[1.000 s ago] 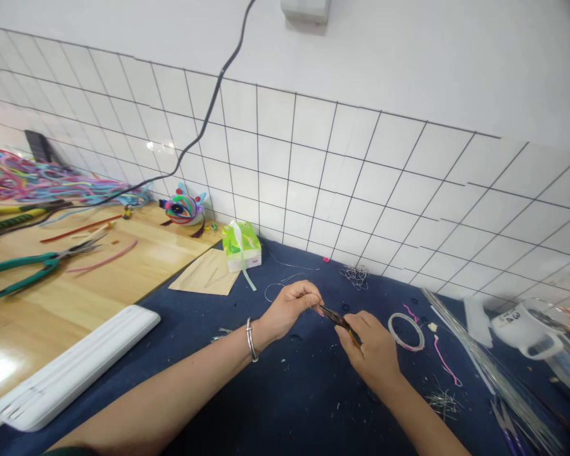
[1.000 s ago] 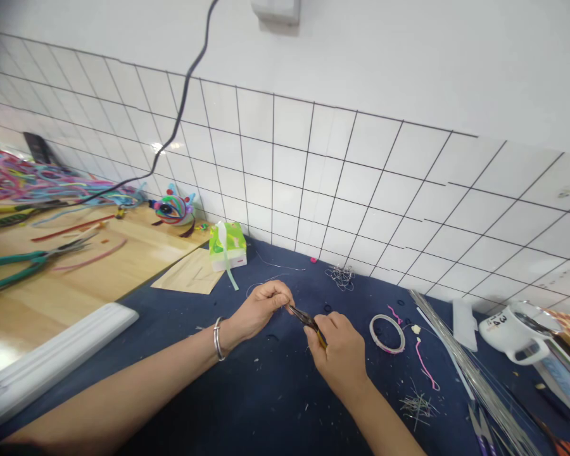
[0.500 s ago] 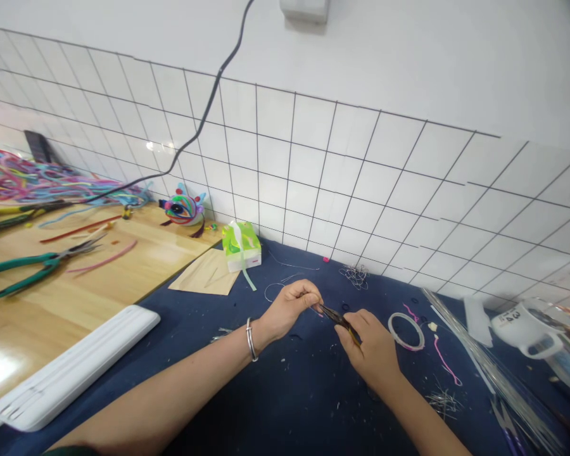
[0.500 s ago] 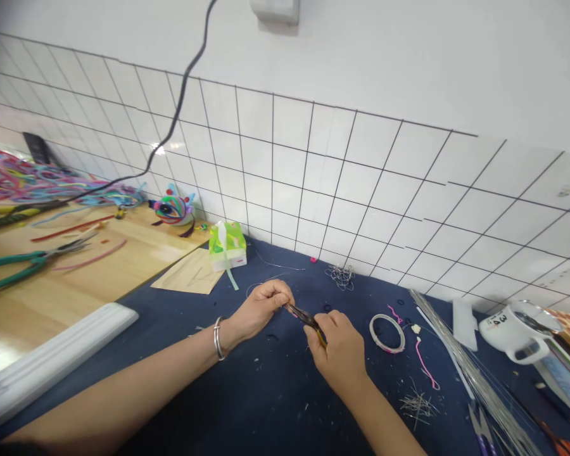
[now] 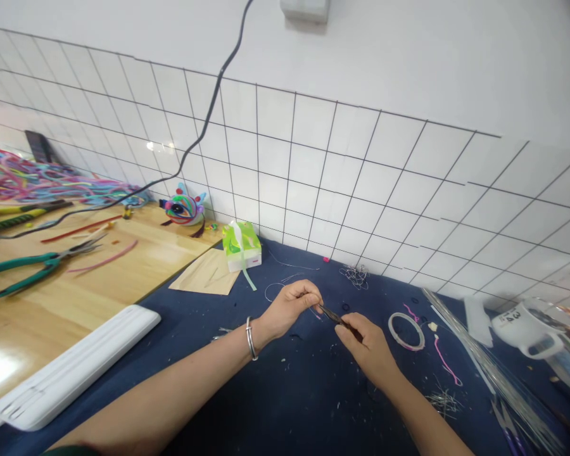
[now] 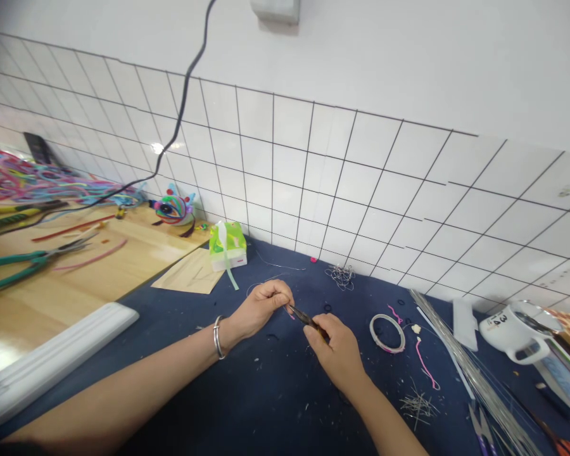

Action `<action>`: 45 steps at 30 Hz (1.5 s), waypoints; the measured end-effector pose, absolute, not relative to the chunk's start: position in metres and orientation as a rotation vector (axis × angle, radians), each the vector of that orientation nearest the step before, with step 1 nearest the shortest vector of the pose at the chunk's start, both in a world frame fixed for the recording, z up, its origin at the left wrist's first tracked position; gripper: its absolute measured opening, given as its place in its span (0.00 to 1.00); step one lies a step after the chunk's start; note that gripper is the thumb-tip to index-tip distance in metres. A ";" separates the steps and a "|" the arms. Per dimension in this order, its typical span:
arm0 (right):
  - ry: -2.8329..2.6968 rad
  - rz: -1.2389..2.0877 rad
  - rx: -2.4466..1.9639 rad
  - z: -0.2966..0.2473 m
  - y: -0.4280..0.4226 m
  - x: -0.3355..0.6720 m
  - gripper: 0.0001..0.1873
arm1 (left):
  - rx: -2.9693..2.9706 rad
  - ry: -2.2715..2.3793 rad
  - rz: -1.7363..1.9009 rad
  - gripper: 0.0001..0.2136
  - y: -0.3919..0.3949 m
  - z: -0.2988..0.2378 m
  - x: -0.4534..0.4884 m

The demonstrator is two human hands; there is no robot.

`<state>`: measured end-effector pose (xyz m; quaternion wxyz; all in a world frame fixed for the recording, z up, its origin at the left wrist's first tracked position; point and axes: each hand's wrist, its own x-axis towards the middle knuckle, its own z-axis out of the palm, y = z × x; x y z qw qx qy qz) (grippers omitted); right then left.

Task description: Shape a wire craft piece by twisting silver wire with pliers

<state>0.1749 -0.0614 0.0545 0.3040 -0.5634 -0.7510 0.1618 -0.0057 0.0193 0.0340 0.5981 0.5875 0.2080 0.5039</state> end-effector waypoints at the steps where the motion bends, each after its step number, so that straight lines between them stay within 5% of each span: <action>1: -1.980 0.434 -1.490 0.054 -0.062 0.174 0.13 | 1.361 0.485 1.170 0.08 0.019 0.034 -0.006; 22: -2.115 -0.003 -1.516 0.065 -0.069 0.171 0.10 | 1.484 0.403 1.129 0.07 0.018 0.048 -0.014; 45: -2.086 0.059 -1.486 0.068 -0.073 0.169 0.10 | 1.524 0.408 1.158 0.06 0.013 0.053 -0.015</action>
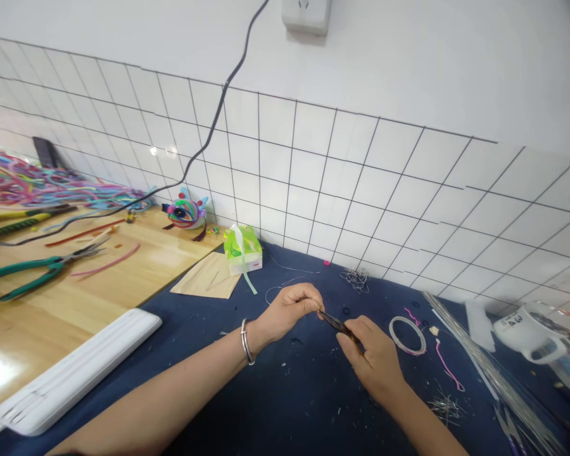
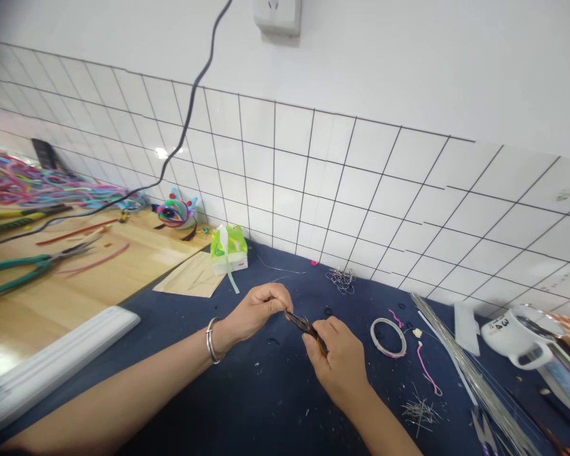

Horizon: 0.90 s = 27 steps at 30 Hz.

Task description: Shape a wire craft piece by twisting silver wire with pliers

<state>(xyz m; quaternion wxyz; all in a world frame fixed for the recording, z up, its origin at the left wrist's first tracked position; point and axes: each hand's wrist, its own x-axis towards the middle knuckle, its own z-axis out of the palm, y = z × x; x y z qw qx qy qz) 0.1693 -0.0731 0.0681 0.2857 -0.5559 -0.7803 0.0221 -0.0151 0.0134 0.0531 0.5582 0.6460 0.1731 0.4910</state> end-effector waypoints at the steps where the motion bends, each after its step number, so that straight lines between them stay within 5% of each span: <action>1: -2.087 0.061 -1.492 0.068 -0.073 0.169 0.10 | 1.526 0.408 1.159 0.06 0.013 0.053 -0.015; 12: -2.108 0.029 -1.497 0.064 -0.073 0.170 0.10 | 1.592 0.423 1.144 0.07 0.012 0.057 -0.018; 20: -2.158 -0.576 -1.526 0.071 -0.072 0.177 0.10 | 1.747 0.372 1.247 0.05 0.020 0.056 -0.020; 27: -2.174 -0.785 -1.510 0.074 -0.074 0.180 0.10 | 1.805 0.441 1.281 0.04 0.020 0.054 -0.019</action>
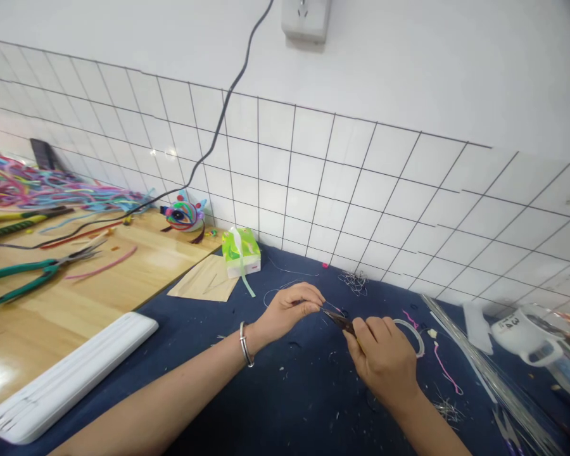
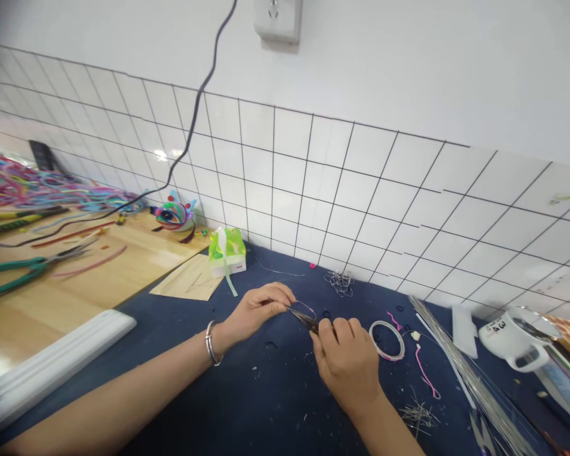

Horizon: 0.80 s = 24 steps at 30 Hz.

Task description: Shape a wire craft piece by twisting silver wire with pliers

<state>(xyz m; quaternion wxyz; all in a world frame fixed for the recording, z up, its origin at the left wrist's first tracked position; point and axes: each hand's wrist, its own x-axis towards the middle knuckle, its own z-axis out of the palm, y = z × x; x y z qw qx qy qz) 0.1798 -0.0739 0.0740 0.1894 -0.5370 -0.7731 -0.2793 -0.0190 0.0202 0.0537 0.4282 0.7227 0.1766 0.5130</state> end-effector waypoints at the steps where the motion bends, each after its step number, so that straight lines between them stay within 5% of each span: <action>1: -2.176 -0.791 -1.508 0.074 -0.074 0.180 0.10 | 1.804 0.441 1.273 0.05 0.020 0.054 -0.019; 24: -2.168 -0.878 -1.620 0.082 -0.077 0.177 0.11 | 1.906 0.407 1.258 0.03 0.019 0.050 -0.018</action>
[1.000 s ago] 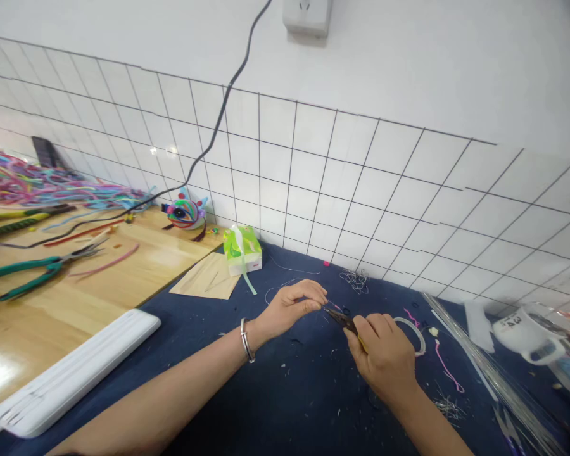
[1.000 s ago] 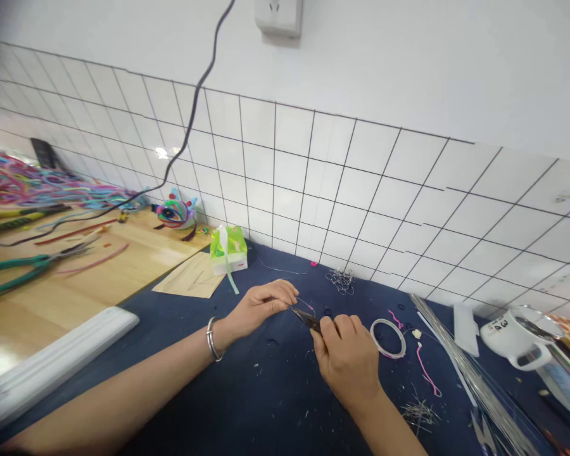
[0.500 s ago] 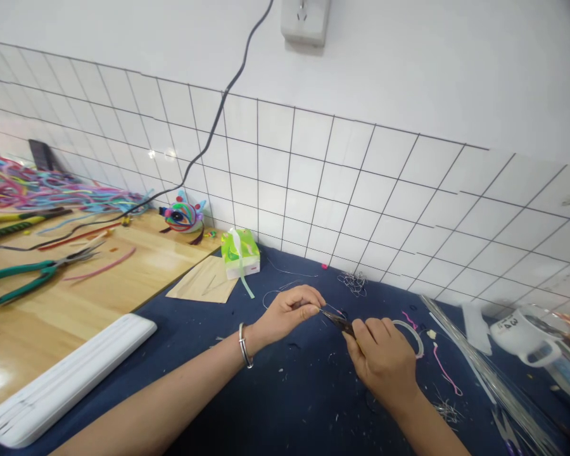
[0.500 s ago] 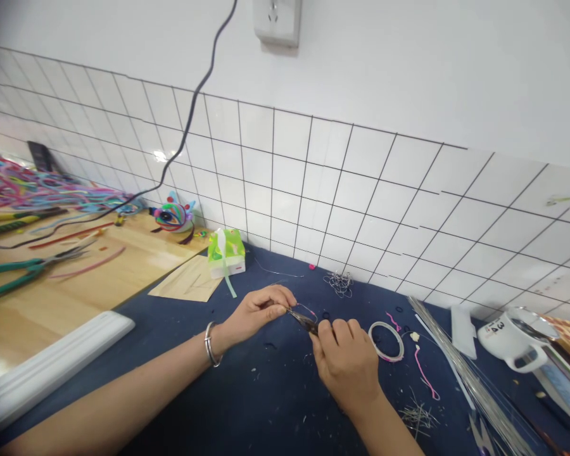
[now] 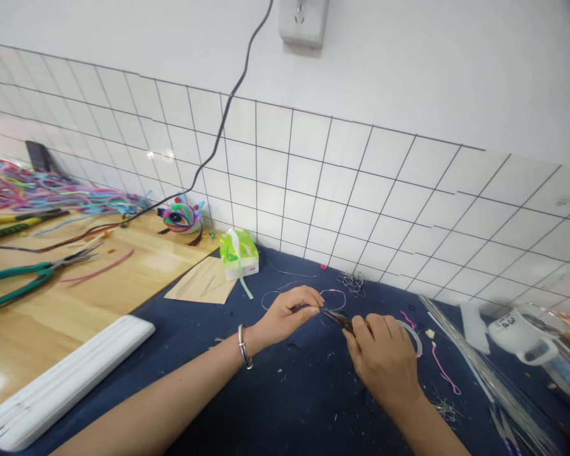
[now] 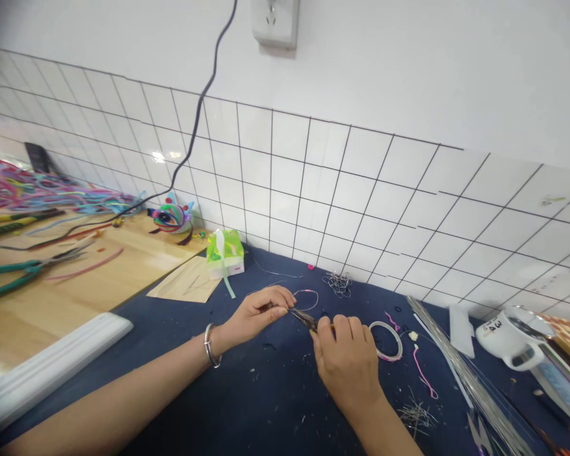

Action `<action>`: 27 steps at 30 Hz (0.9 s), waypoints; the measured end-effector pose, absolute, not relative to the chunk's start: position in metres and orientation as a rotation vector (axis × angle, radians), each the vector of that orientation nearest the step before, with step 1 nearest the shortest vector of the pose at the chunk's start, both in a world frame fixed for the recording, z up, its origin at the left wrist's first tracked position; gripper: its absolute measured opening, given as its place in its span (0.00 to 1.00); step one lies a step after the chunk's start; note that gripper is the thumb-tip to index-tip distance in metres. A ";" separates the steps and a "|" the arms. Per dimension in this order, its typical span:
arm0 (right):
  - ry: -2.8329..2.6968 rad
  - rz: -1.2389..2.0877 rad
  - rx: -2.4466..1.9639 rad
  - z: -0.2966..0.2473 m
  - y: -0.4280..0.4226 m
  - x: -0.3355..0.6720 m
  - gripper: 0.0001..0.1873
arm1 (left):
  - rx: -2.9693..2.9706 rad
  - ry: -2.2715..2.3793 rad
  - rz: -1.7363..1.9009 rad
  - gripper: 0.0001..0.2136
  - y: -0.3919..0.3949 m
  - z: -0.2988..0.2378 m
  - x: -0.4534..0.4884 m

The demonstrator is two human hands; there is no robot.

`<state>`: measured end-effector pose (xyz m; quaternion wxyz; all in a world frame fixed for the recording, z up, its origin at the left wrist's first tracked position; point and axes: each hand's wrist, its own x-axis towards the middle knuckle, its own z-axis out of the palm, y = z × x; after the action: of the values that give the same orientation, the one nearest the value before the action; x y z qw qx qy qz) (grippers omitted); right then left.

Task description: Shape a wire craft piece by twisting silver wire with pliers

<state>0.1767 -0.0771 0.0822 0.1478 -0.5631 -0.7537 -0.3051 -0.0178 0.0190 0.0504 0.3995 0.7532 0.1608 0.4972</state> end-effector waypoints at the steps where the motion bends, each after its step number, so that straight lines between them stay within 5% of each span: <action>1: -2.171 -0.879 -1.624 0.083 -0.078 0.177 0.11 | 1.901 0.422 1.261 0.03 0.019 0.050 -0.018; 27: -2.213 -0.897 -1.605 0.087 -0.078 0.178 0.09 | 2.069 0.391 1.239 0.04 0.021 0.050 -0.018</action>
<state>0.1781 -0.0778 0.0871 0.1315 -0.5530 -0.7625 -0.3091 -0.0178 0.0212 0.0500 0.3420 0.7959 0.1505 0.4764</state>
